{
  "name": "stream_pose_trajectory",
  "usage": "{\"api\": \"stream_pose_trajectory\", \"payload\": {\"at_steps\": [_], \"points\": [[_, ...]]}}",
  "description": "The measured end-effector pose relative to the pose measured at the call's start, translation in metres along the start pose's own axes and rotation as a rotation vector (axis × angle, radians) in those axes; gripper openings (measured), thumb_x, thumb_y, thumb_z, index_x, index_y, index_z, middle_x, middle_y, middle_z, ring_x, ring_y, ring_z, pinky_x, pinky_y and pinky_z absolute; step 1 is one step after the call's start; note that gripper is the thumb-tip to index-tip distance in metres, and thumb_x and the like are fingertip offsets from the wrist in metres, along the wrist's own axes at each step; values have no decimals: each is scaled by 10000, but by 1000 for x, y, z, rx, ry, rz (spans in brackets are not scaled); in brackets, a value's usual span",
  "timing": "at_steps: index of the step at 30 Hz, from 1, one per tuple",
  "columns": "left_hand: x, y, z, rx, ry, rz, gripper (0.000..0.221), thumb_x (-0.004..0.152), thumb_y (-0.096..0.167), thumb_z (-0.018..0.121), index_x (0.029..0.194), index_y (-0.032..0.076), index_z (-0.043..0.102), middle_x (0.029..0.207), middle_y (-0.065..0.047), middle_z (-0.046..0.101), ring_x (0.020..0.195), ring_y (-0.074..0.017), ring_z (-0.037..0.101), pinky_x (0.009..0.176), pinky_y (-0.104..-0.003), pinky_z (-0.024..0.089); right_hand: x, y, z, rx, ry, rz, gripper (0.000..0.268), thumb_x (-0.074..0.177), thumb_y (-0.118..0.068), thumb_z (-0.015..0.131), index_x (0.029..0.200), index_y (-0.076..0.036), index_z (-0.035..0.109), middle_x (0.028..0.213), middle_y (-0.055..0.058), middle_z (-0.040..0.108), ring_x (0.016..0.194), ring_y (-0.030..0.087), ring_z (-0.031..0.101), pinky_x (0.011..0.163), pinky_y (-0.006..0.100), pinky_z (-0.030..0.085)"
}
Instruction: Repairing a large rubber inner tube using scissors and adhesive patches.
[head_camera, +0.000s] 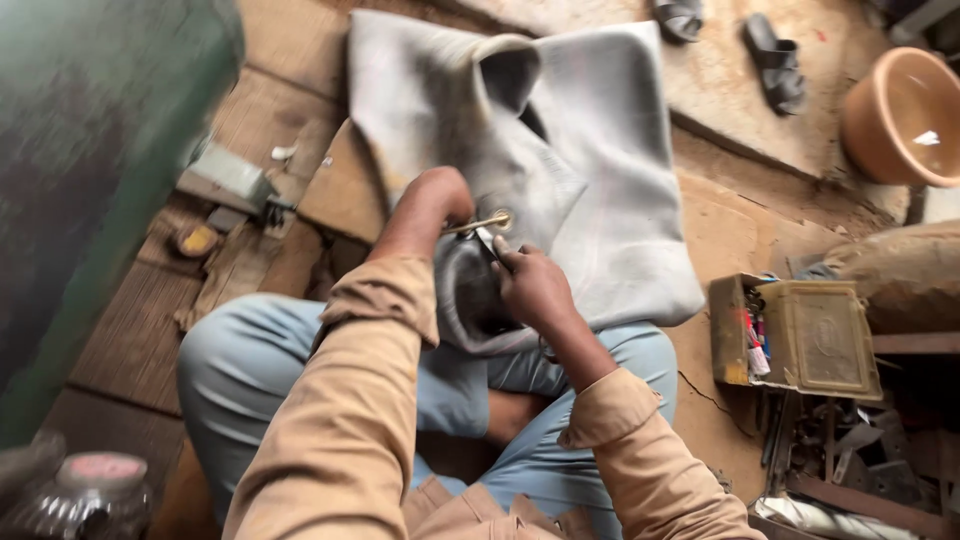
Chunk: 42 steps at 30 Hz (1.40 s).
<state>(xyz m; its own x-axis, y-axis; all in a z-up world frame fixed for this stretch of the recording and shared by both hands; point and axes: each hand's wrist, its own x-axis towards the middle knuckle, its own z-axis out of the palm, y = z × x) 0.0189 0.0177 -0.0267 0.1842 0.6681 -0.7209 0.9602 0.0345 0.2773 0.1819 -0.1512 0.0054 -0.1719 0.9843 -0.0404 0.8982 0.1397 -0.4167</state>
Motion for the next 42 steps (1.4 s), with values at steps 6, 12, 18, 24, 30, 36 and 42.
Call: {"api": "stream_pose_trajectory", "payload": {"at_steps": [6, 12, 18, 24, 30, 36, 42], "points": [[-36, -11, -1, -238, 122, 19, 354, 751, 220, 842, 1045, 24, 819, 1016, -168, 795, 903, -269, 780, 823, -387, 617, 2, 31, 19, 475, 41, 58, 408, 934, -242, 724, 1331, -152, 701, 1023, 168, 721, 926, 278, 717, 834, 379, 536], [-51, -21, 18, -371, 348, 100, 418, 651, 195, 871, 1010, 45, 720, 1021, -166, 756, 961, -272, 743, 846, -379, 598, -11, 11, 15, 402, 120, 118, 466, 894, -238, 741, 1353, -183, 681, 916, 142, 666, 775, 296, 640, 724, 399, 513], [-73, -17, 20, -450, 362, 89, 407, 695, 171, 801, 1064, 84, 654, 1073, -138, 740, 1054, -265, 702, 915, -377, 563, -10, -5, -4, 318, 47, 138, 481, 897, -241, 730, 1373, -210, 665, 852, 115, 617, 727, 292, 628, 705, 417, 506], [-70, -18, 18, -454, 327, 84, 423, 693, 162, 813, 1073, 82, 646, 1089, -130, 728, 1077, -268, 693, 944, -382, 549, -2, -9, -11, 245, 5, 128, 461, 916, -235, 712, 1373, -208, 660, 862, 114, 629, 736, 301, 645, 701, 432, 514], [-54, -25, 18, -464, 288, 92, 346, 723, 149, 834, 1027, 85, 682, 1072, -121, 745, 1053, -269, 710, 927, -398, 561, 13, -31, -31, -78, -167, 135, 453, 962, -274, 627, 1412, -223, 622, 913, 147, 635, 783, 374, 666, 707, 495, 514], [-54, -25, 11, -466, 300, 99, 294, 733, 182, 879, 962, 87, 720, 1060, -119, 752, 1037, -269, 710, 930, -400, 557, 16, -16, -22, -117, -186, 46, 473, 950, -254, 647, 1418, -191, 624, 907, 151, 632, 773, 367, 654, 703, 478, 513], [-54, -25, 7, -465, 273, 94, 260, 811, 220, 829, 1007, 78, 736, 1079, -114, 757, 1057, -257, 714, 952, -398, 557, 12, 6, -20, 540, -224, 300, 491, 962, -223, 662, 1449, -215, 601, 910, 31, 632, 763, 122, 569, 710, 305, 516]]}}
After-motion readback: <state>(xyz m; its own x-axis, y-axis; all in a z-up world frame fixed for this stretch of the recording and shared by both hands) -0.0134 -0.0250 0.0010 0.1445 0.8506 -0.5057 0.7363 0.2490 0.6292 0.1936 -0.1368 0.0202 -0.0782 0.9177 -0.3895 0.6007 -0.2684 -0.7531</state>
